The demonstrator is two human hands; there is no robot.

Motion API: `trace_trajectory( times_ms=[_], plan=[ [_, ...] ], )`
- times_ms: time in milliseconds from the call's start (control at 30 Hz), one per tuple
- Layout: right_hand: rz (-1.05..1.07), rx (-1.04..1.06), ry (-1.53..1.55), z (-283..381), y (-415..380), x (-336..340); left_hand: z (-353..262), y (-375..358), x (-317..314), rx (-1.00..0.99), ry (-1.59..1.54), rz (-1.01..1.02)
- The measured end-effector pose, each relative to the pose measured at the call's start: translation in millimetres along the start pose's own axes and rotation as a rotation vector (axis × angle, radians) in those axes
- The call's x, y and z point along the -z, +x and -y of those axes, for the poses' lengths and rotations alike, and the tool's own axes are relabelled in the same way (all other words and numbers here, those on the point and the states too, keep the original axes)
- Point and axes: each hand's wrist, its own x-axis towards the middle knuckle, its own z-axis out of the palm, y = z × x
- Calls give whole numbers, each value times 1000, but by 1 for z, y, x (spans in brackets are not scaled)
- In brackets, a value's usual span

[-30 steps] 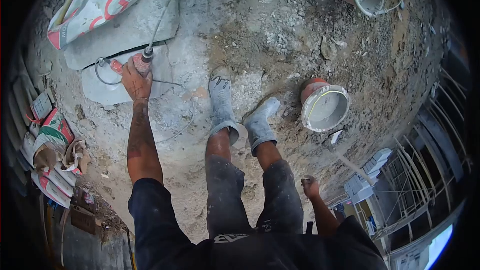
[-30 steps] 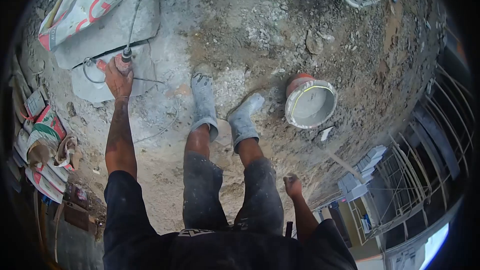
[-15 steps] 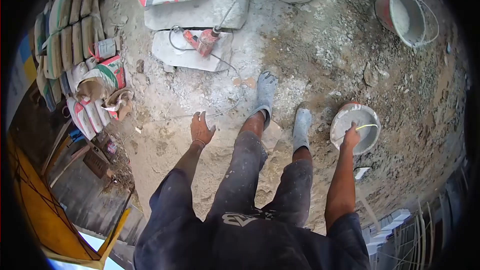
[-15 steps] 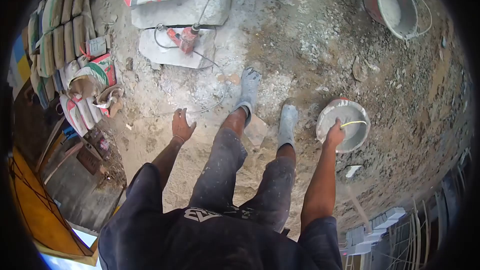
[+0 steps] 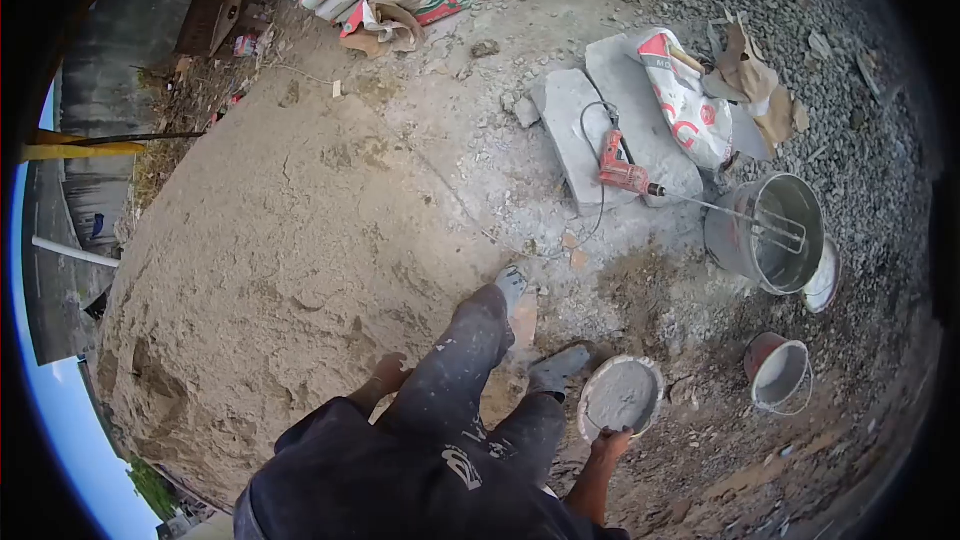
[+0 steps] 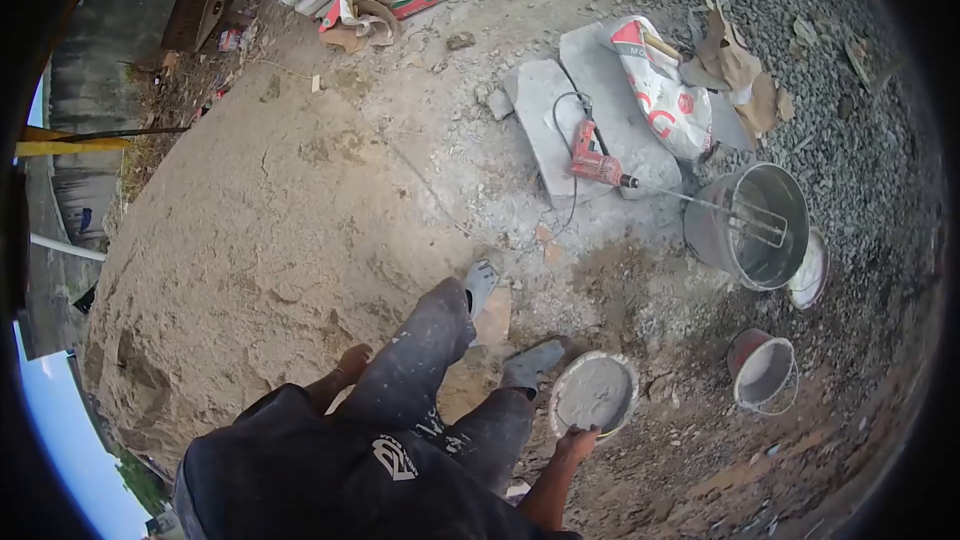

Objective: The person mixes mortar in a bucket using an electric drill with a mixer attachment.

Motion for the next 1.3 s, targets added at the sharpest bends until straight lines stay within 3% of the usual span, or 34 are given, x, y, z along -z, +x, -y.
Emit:
trace_trajectory(
  times_ms=[67, 100, 133, 200, 300, 367, 400, 433, 467, 500, 600, 633, 667, 800, 900, 967, 1000, 1067, 1133, 1200, 1233, 1267, 1300],
  plan=[
    [68, 5, -57, 5, -42, -24, 78, 12, -56, -20, 14, -12],
    [163, 21, -54, 4, -61, -37, 26, -21, -11, 239, -256, -2],
    [257, 35, -55, 2, -78, -50, 3, -37, 11, 353, -222, 47],
    [354, 31, -88, 3, -119, -83, 37, -45, -13, 312, -191, 63],
    [346, 51, -221, 7, -191, -153, 42, -48, -17, 445, -298, 100],
    [388, 59, -368, 13, -243, -218, 85, -8, -38, 358, -244, 286],
    [500, 100, -422, 17, -276, -251, 84, 4, -11, 297, -351, 229],
    [478, 131, -463, 18, -299, -291, 76, 22, 8, 243, -466, 176],
    [595, 164, -500, 18, -307, -329, 37, 34, 72, 388, -567, -42],
    [636, 143, -536, 16, -320, -372, 30, 50, 117, 436, -608, -137],
    [713, 208, -655, -1, -378, -478, 47, 62, 198, 486, -779, -289],
    [759, 222, -678, -9, -389, -512, 94, 70, 164, 484, -769, -399],
    [787, 261, -685, -15, -394, -543, 110, 69, 178, 602, -863, -371],
    [812, 404, -712, -35, -440, -641, 140, 60, 258, 793, -544, -366],
    [941, 592, -757, -38, -469, -719, 158, 72, 298, 704, -540, -498],
    [928, 662, -786, -38, -475, -771, 164, 84, 303, 760, -601, -592],
    [890, 741, -840, -40, -479, -801, 163, 92, 303, 860, -641, -564],
    [820, 807, -928, -44, -472, -837, 143, 102, 306, 818, -574, -503],
    [837, 924, -1032, -58, -472, -899, 107, 122, 311, 928, -691, -364],
    [899, 928, -1046, -78, -421, -931, 73, 140, 310, 906, -534, -128],
    [863, 1048, -1145, -86, -419, -961, 43, 152, 340, 832, -654, -3],
    [814, 1140, -1266, -96, -410, -972, 39, 158, 328, 802, -935, -94],
    [850, 1236, -1225, -103, -398, -983, 41, 145, 322, 829, -944, -101]
  ],
)
